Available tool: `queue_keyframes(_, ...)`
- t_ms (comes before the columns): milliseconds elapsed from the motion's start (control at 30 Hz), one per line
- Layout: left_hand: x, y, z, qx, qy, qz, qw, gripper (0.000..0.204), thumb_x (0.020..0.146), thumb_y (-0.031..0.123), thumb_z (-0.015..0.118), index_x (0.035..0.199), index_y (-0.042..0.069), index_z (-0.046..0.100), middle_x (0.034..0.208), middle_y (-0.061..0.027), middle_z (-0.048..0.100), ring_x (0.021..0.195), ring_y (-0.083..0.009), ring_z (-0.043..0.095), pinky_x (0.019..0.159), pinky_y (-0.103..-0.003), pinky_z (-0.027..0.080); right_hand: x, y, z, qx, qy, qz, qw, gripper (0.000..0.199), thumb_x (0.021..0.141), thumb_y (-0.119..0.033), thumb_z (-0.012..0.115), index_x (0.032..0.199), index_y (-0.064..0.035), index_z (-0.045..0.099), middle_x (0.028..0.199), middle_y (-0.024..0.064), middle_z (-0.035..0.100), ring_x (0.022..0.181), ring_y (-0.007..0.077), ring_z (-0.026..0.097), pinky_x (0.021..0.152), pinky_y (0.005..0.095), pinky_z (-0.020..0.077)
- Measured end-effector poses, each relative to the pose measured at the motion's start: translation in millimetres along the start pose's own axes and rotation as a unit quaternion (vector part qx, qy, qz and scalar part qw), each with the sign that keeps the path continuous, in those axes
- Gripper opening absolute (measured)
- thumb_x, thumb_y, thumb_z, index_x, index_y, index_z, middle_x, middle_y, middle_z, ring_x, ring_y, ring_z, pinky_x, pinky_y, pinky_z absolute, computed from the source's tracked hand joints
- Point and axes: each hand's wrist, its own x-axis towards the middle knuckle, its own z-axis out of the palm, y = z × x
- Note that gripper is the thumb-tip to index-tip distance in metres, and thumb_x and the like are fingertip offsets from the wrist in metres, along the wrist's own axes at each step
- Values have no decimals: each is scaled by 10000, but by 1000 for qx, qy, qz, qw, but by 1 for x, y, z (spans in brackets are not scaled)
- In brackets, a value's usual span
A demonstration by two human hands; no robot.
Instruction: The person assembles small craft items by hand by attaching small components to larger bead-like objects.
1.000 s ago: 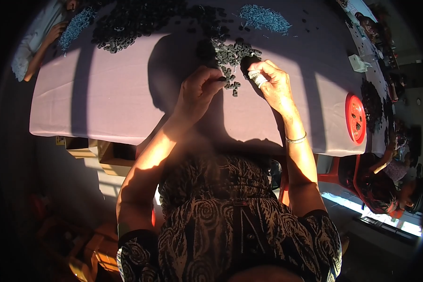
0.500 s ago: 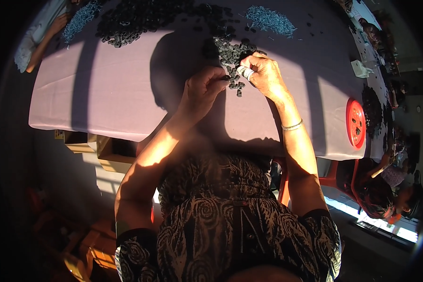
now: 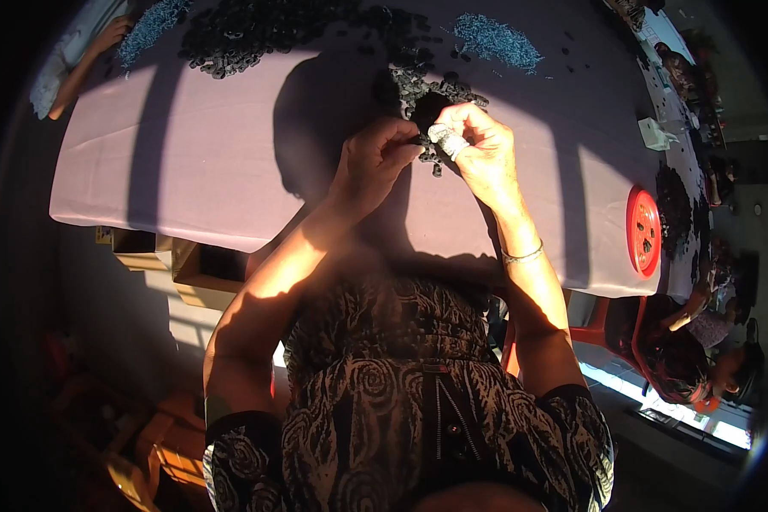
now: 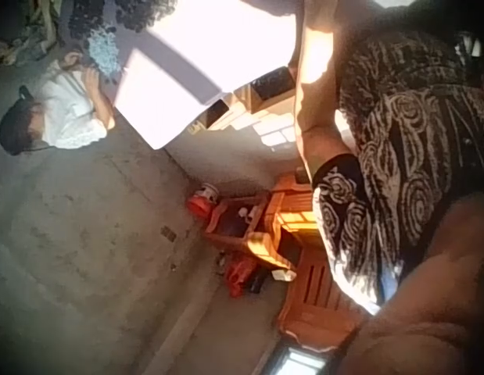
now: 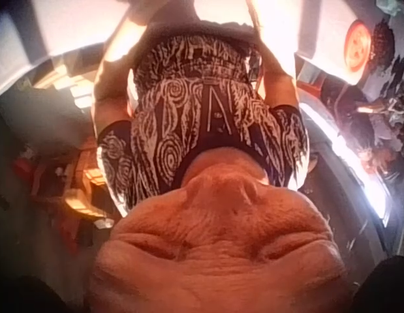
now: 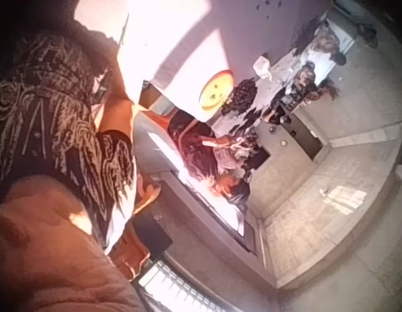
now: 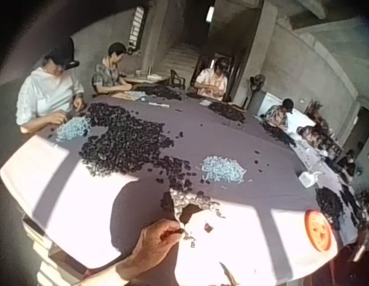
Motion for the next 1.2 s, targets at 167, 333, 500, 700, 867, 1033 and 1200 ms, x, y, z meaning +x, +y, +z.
queue_keyframes(167, 0, -2, -1, -2, -5, 2, 1000, 141, 857, -18, 631, 993, -22, 594, 826, -11, 624, 766, -39, 560, 682, -192, 481, -7, 1, 8, -51, 20, -21, 998, 130, 817, 85, 608, 857, -39, 603, 724, -64, 504, 679, 11, 452, 587, 172, 437)
queue_keyframes(333, 1, -1, -1, -51, -6, -17, 999, 179, 802, 5, 677, 967, -18, 613, 800, -48, 649, 722, -73, 593, 650, -227, 495, -7, 5, 8, -20, 17, -5, 1000, 102, 830, 42, 621, 869, -53, 618, 710, -65, 515, 649, 14, 458, 552, 175, 427)
queue_keyframes(500, 2, 5, -1, -85, -9, -43, 995, 147, 819, 9, 662, 954, -21, 615, 794, -37, 649, 724, -65, 586, 643, -219, 484, -10, 11, 7, -84, 24, -75, 993, 114, 819, 39, 631, 902, -40, 626, 733, -17, 540, 657, 54, 490, 588, 207, 432)
queue_keyframes(700, 0, 3, -6, -36, -9, -32, 999, 129, 882, 44, 627, 1004, 3, 612, 802, 2, 615, 735, -44, 562, 620, -192, 458, -25, 1, 15, -190, -3, -125, 974, 275, 804, 80, 612, 1061, -18, 617, 909, 74, 590, 776, 175, 590, 676, 288, 490)
queue_keyframes(867, -1, 5, -6, -15, -14, -39, 999, 143, 882, 56, 635, 1014, 5, 612, 790, 2, 618, 724, -44, 560, 619, -191, 458, -32, 6, -1, -43, -49, -35, 997, 323, 817, 51, 627, 1124, -51, 629, 998, 28, 606, 791, 119, 570, 768, 250, 479)
queue_keyframes(1033, 0, 7, -3, -27, 3, -43, 999, 120, 845, 53, 672, 937, -1, 617, 740, 3, 600, 681, -36, 525, 597, -198, 436, -29, -3, -36, 120, 82, 93, 985, 156, 852, 4, 639, 996, -42, 674, 798, -61, 579, 677, 5, 460, 589, 153, 356)
queue_keyframes(1200, -1, 9, -2, -52, 15, -43, 998, 104, 853, 41, 661, 939, 4, 617, 736, 14, 589, 678, -25, 515, 591, -187, 424, -25, 1, -64, 2, 133, 48, 990, 61, 866, -3, 625, 910, -34, 653, 792, -51, 588, 680, 15, 478, 623, 172, 400)
